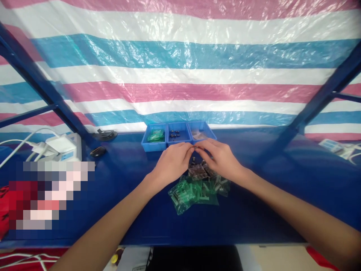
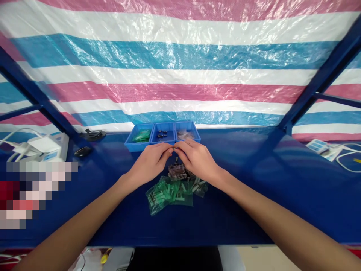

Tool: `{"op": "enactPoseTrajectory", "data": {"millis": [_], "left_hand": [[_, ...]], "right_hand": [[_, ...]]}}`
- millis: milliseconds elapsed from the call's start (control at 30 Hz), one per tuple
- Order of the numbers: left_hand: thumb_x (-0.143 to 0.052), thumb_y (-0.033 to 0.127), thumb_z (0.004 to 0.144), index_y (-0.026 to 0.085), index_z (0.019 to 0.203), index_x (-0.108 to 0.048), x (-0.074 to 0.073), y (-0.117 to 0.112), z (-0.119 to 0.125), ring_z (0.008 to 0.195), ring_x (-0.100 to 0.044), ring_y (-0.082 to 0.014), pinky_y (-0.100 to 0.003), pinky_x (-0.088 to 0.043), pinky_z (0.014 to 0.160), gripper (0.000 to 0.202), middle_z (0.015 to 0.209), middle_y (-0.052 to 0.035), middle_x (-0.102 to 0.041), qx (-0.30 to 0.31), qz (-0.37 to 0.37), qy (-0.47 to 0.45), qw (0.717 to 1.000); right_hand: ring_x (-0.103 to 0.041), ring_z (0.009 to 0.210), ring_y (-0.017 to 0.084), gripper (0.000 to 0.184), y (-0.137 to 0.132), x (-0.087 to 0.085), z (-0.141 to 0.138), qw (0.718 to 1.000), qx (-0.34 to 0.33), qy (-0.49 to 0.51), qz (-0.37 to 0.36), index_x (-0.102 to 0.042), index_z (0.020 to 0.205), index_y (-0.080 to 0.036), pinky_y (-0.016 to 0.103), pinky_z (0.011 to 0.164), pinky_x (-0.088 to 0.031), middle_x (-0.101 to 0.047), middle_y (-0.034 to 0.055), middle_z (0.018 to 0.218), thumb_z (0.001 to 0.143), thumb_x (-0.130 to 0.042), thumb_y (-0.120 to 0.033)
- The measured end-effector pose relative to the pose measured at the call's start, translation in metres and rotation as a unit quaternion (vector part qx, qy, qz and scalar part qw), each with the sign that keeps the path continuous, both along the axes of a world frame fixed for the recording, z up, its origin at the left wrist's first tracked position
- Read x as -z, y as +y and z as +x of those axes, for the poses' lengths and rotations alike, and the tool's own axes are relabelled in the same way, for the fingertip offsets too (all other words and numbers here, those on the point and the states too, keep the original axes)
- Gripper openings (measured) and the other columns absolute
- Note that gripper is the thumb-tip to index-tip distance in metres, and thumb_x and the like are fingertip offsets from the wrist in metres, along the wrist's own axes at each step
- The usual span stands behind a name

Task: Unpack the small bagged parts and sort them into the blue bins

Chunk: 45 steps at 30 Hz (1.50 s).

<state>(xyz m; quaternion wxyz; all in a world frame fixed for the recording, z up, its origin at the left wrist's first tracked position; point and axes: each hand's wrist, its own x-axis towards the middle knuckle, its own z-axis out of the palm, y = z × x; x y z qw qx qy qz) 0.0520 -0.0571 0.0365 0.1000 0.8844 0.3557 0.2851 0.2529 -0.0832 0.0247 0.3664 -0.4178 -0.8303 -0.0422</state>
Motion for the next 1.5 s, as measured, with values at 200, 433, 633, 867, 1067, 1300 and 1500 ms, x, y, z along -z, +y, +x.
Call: {"op": "enactPoseTrajectory", "data": {"millis": [200,433,633,867,1067,1300,1500], "left_hand": [[-0.049,0.037,0.104,0.021,0.106,-0.065,-0.003,-0.003,-0.003,0.084,-0.067,-0.0192,-0.029,-0.047,0.069,0.023,0.098,-0.0026,-0.071,-0.043,0.066,0.032,0.996],[-0.048,0.035,0.106,0.020,0.098,-0.064,-0.001,-0.001,-0.003,0.084,-0.067,-0.0176,-0.027,-0.045,0.068,0.023,0.094,-0.0023,-0.069,-0.025,0.072,0.020,0.997],[-0.047,0.035,0.106,0.020,0.101,-0.064,-0.012,0.005,-0.008,0.085,-0.067,-0.0189,-0.028,-0.048,0.072,0.023,0.093,-0.0032,-0.070,0.021,0.036,-0.001,0.999],[-0.060,0.025,0.098,0.019,0.131,-0.060,-0.034,0.031,-0.054,0.095,-0.067,-0.0247,-0.033,-0.051,0.079,0.034,0.107,-0.0098,-0.070,-0.069,0.080,0.076,0.991],[-0.054,0.027,0.101,0.018,0.123,-0.070,-0.011,0.058,-0.072,0.089,-0.067,-0.0199,-0.031,-0.050,0.082,0.029,0.103,-0.0085,-0.067,-0.018,0.073,0.099,0.992],[-0.046,0.024,0.104,0.014,0.116,-0.074,0.014,0.063,-0.068,0.093,-0.067,-0.0206,-0.033,-0.051,0.087,0.031,0.101,-0.0101,-0.069,-0.010,0.079,0.011,0.997],[-0.048,0.022,0.103,0.015,0.114,-0.075,0.021,0.062,-0.067,0.088,-0.068,-0.0196,-0.033,-0.054,0.084,0.030,0.098,-0.0099,-0.068,-0.025,0.087,-0.004,0.996]], "right_hand": [[-0.066,0.069,0.017,0.017,-0.001,-0.001,-0.005,0.994,0.009,0.085,-0.063,-0.069,0.102,-0.020,0.028,0.066,-0.046,-0.073,0.0016,0.080,0.101,-0.053,-0.026],[-0.066,0.074,0.019,0.019,0.001,0.003,-0.008,0.991,-0.034,0.070,-0.112,-0.067,0.100,-0.021,0.029,0.069,-0.046,-0.072,0.0029,0.086,0.102,-0.048,-0.023],[-0.064,0.087,0.023,0.022,0.006,-0.003,-0.006,0.998,-0.012,-0.013,-0.054,-0.065,0.099,-0.019,0.033,0.076,-0.047,-0.071,0.0076,0.093,0.104,-0.045,-0.025],[-0.059,0.103,0.030,0.021,0.068,-0.030,-0.017,0.983,0.067,-0.170,-0.018,-0.070,0.106,-0.012,0.039,0.083,-0.048,-0.068,0.0145,0.100,0.101,-0.052,-0.024],[-0.061,0.101,0.029,0.023,0.077,-0.019,-0.014,0.981,0.085,-0.165,-0.047,-0.068,0.114,-0.013,0.040,0.087,-0.047,-0.069,0.0145,0.105,0.099,-0.056,-0.025],[-0.065,0.101,0.032,0.027,0.047,0.014,0.003,0.980,0.082,-0.182,0.013,-0.066,0.119,-0.011,0.044,0.088,-0.047,-0.073,0.0174,0.106,0.102,-0.047,-0.021],[-0.070,0.104,0.030,0.030,0.055,0.028,0.003,0.998,0.040,-0.051,0.001,-0.068,0.121,-0.015,0.042,0.089,-0.052,-0.075,0.0154,0.114,0.103,-0.044,-0.024]]}}
